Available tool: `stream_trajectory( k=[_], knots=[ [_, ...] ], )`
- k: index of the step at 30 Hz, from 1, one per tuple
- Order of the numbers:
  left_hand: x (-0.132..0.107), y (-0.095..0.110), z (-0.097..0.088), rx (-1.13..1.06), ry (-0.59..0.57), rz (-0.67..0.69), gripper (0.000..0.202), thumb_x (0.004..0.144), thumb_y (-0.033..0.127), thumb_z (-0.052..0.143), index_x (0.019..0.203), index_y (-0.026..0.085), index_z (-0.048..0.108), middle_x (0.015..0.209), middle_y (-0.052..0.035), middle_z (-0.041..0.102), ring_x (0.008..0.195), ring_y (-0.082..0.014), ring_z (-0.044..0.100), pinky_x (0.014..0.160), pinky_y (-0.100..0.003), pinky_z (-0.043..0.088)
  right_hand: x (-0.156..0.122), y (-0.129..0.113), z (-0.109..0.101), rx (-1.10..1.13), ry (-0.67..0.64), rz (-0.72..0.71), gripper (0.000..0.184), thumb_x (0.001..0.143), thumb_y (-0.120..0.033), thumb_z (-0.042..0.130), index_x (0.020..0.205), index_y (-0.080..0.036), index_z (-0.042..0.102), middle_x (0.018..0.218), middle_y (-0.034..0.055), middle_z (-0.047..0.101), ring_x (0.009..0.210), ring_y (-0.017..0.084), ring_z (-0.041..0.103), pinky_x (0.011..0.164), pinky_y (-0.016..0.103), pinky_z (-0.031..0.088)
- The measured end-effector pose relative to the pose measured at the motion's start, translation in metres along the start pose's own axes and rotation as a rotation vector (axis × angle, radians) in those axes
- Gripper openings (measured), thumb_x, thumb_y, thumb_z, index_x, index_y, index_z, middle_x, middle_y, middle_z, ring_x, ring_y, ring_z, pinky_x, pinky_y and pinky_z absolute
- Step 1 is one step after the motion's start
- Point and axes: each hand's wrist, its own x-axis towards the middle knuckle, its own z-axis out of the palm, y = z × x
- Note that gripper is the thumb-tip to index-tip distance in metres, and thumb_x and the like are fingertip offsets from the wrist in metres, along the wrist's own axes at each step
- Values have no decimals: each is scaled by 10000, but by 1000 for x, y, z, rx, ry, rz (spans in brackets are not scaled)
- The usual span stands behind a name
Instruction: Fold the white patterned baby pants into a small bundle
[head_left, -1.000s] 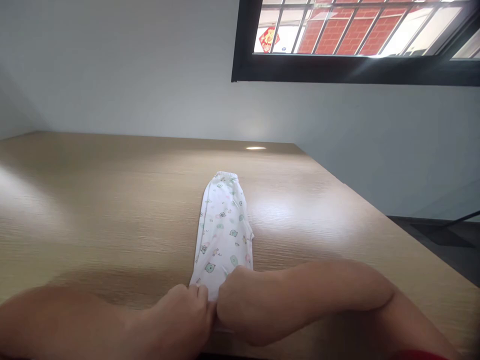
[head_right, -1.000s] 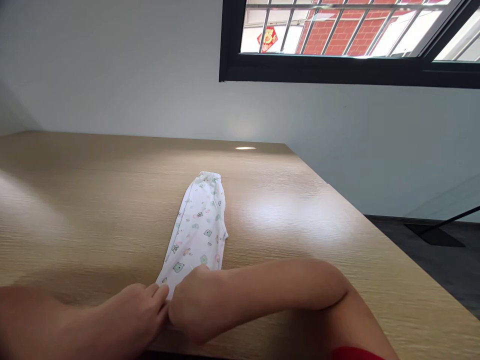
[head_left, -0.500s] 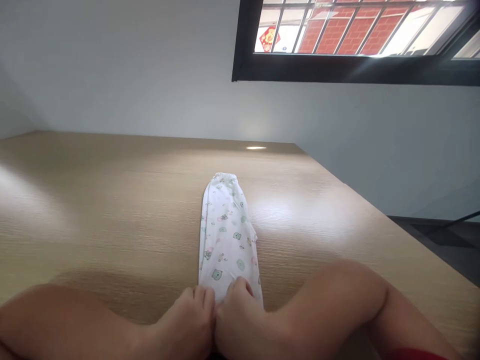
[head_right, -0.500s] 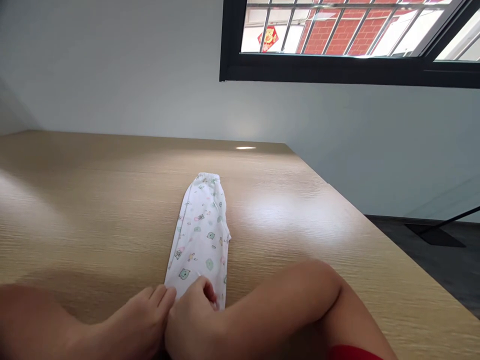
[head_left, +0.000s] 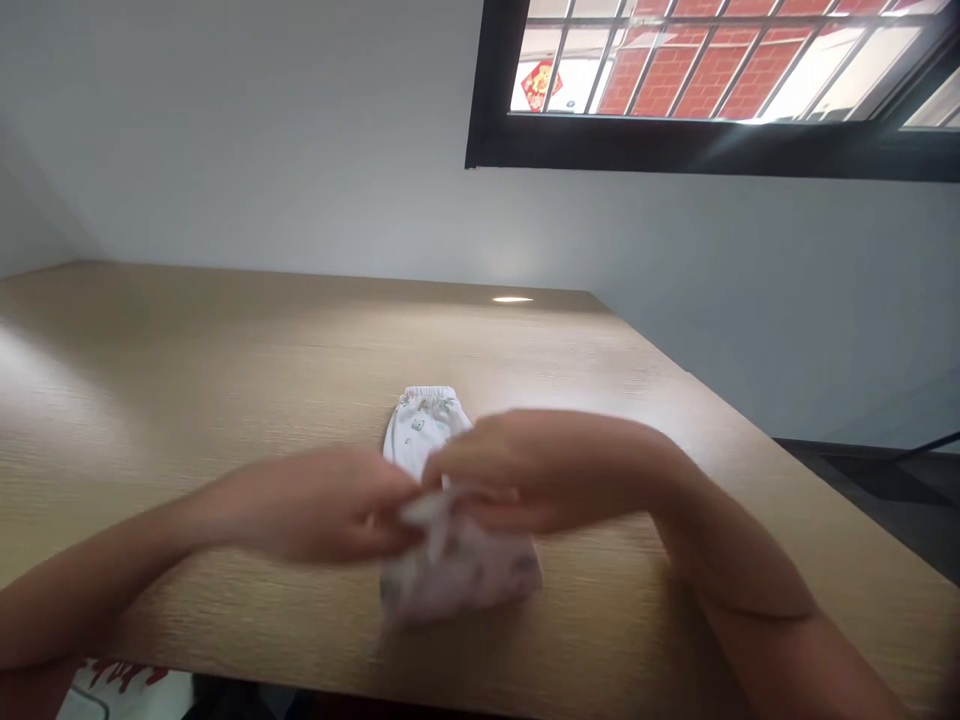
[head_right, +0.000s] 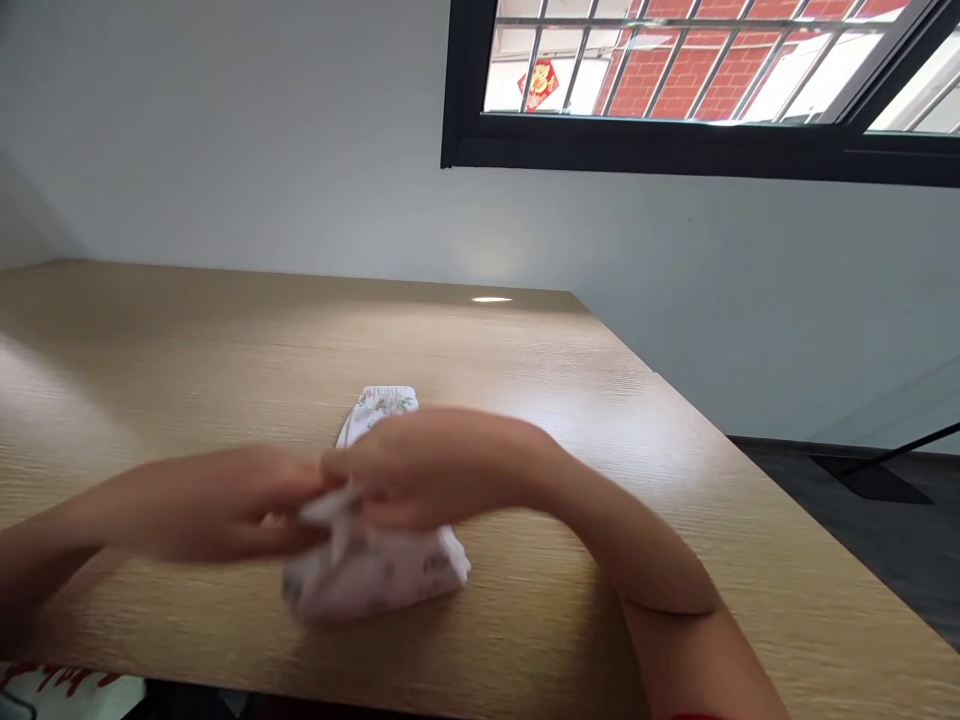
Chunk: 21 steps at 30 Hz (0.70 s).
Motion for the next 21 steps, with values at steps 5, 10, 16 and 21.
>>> stream_trajectory(
  k=[5,10,16,21],
  knots=[
    [60,-59,-10,51,113,-259,338,865,409,323,760,172,541,749,-29,588,643,-173,527,532,-260,356,40,78,-4,-49,188,263,232,842,-158,407,1027,-171,545,882,52,599,713,159,534,513,238,358],
    [77,-95,17,179,495,-283,432,884,397,303,1155,104,470,1166,-130,508,1077,-254,453,889,-393,366,58,106,24,-237,373,78,246,831,-86,431,1036,-118,563,1057,85,570,847,169,540,661,274,426],
    [89,-59,43,-28,291,334,451,941,360,165,1305,193,371,1347,-18,395,1257,-168,300,1064,-320,195,58,72,85,-152,228,-246,294,891,-221,405,1111,-100,559,1123,113,574,1038,208,506,906,342,400],
    [126,-57,50,97,-29,535,454,951,318,130,1343,200,328,1406,19,290,1318,-139,163,1094,-306,7,49,51,112,-57,213,-250,458,922,-303,363,1321,-76,361,1364,97,342,1275,248,239,1061,390,201]
  ],
)
